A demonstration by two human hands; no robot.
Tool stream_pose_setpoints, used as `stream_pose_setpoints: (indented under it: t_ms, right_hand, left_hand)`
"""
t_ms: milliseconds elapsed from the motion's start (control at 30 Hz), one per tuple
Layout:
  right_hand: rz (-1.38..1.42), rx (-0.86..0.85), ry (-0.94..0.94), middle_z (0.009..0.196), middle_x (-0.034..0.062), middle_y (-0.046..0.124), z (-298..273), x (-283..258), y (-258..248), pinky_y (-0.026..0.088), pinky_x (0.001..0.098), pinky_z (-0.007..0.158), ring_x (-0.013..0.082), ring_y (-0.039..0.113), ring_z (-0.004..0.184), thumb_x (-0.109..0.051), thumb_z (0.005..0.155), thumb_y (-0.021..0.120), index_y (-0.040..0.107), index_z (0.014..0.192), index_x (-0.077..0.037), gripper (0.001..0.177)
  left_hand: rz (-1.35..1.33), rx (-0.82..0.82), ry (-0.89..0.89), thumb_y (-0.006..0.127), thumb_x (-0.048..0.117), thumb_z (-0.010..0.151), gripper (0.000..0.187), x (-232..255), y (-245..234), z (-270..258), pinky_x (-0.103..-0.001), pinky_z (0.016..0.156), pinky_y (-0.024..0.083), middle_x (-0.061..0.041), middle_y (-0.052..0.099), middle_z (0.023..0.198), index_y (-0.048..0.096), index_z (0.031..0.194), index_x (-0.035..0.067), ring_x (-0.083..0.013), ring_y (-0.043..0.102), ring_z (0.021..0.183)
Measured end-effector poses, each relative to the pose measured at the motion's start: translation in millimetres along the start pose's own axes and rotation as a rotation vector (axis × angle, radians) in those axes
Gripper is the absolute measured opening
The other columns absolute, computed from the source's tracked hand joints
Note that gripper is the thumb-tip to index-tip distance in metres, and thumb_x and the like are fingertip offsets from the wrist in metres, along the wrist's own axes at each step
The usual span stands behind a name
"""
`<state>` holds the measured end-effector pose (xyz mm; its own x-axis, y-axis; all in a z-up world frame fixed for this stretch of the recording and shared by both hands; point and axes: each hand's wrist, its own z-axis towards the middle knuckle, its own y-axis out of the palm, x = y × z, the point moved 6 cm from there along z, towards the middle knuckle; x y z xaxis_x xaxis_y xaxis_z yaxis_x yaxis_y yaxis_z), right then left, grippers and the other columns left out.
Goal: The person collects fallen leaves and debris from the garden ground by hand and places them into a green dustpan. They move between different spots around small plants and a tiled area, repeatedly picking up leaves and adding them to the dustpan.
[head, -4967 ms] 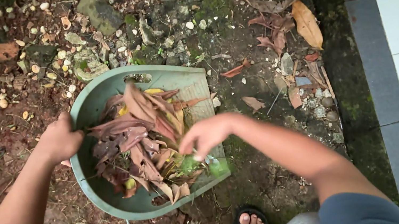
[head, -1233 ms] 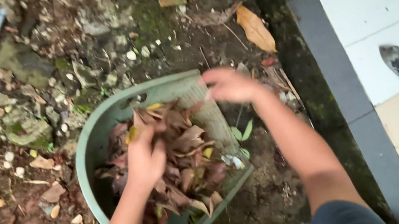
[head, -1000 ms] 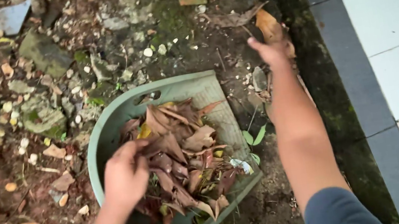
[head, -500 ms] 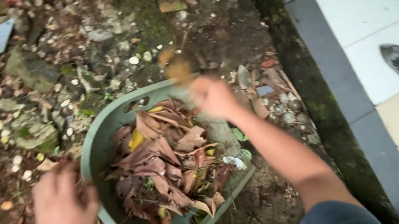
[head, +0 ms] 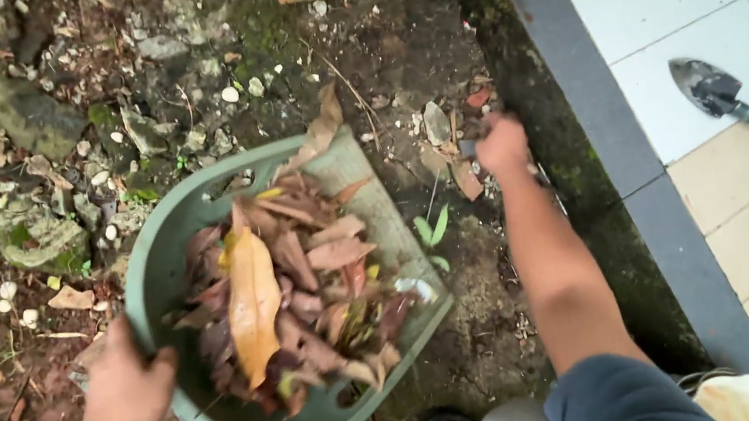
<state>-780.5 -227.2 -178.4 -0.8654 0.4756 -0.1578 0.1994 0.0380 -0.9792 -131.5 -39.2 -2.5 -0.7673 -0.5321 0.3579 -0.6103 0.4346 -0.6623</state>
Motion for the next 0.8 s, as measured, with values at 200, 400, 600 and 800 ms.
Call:
stream_pose_setpoints:
  t_ms: [200, 400, 600, 800]
  right_hand:
    - [0.149, -0.481, 0.096, 0.171, 0.0153, 0.008, -136, -151, -102, 0.030, 0.0590, 0.121, 0.0420, 0.030, 0.147, -0.026, 0.101, 0.061, 0.012, 0.165, -0.025, 0.080]
    - [0.439, -0.232, 0.252, 0.112, 0.0093, 0.065, -117, -127, -37, 0.068, 0.0242, 0.072, 0.0174, 0.067, 0.083, 0.010, 0.098, 0.053, 0.041, 0.154, -0.004, 0.058]
    - [0.452, -0.460, -0.166, 0.126, 0.0029, 0.072, -219, -236, -104, 0.066, 0.0248, 0.077, 0.0136, 0.074, 0.093, -0.005, 0.098, 0.058, 0.071, 0.119, -0.014, 0.026]
    - [0.507, -0.898, -0.566, 0.142, 0.0055, 0.065, -272, -296, -129, 0.060, 0.0360, 0.102, 0.0193, 0.069, 0.117, -0.010, 0.094, 0.062, 0.064, 0.134, -0.016, 0.041]
  left_hand:
    - [0.057, -0.039, -0.154, 0.049, 0.000, 0.098, 0.051, 2, -40, -30, -0.046, 0.065, 0.078, -0.025, 0.074, 0.099, 0.038, 0.148, 0.000, -0.0420, 0.081, 0.080]
    - [0.129, 0.111, -0.116, 0.064, 0.027, 0.084, 0.064, -84, -24, 30, -0.059, 0.100, 0.049, -0.039, 0.068, 0.127, 0.048, 0.141, 0.004, -0.0581, 0.064, 0.117]
    - [0.143, 0.104, -0.105, 0.061, 0.025, 0.088, 0.053, -73, -26, 28, -0.061, 0.094, 0.051, -0.042, 0.067, 0.124, 0.049, 0.131, -0.002, -0.0591, 0.065, 0.112]
    - [0.198, 0.096, -0.126, 0.064, 0.028, 0.087, 0.056, -77, -27, 33, -0.062, 0.098, 0.051, -0.039, 0.068, 0.127, 0.049, 0.134, -0.001, -0.0580, 0.066, 0.114]
